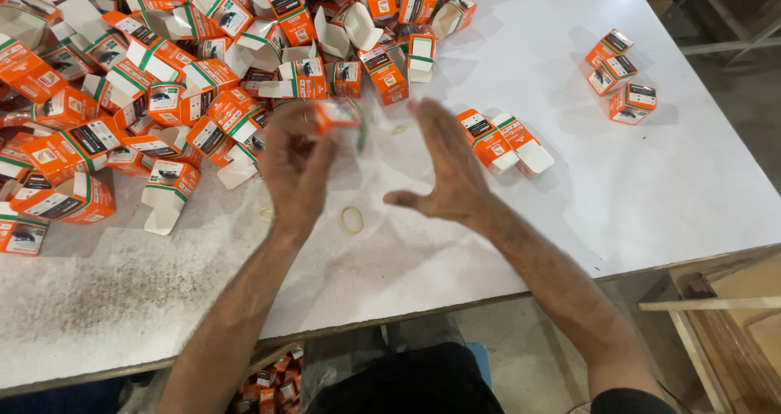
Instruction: The person folds flat orange-and-white paper carton blanks into open boxes at a workbench. They pick up a folded blank, press and crease the sides by hand to shape the box, and place the finished box on the table with a growing pile of completed boxes.
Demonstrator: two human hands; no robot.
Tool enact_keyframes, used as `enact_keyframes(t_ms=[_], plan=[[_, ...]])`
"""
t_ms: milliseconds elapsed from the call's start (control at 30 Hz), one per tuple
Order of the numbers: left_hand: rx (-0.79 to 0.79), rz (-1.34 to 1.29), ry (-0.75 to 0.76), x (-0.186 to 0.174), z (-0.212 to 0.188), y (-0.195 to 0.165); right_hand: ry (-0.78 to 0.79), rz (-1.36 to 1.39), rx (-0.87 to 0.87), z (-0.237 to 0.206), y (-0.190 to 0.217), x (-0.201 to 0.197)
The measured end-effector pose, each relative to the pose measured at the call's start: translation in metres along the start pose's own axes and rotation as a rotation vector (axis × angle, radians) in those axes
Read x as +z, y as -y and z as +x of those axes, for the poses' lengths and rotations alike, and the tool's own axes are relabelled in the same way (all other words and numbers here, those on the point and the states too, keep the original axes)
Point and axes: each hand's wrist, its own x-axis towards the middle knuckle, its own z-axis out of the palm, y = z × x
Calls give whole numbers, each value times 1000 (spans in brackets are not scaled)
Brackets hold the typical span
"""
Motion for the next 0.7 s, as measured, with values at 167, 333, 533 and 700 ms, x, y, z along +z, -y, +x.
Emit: enact_keyframes(t_ms=[167,333,533,700], plan=[[192,360,17,1,1,-2,366,-650,533,12,-43,-26],[132,355,155,20,-21,11,597,-366,878,11,-68,-43],[-37,135,270,47,-35,12,134,1442,712,6,-51,-16],[-23,163,228,53,-43,13,159,1270,558,-17,-9,20]])
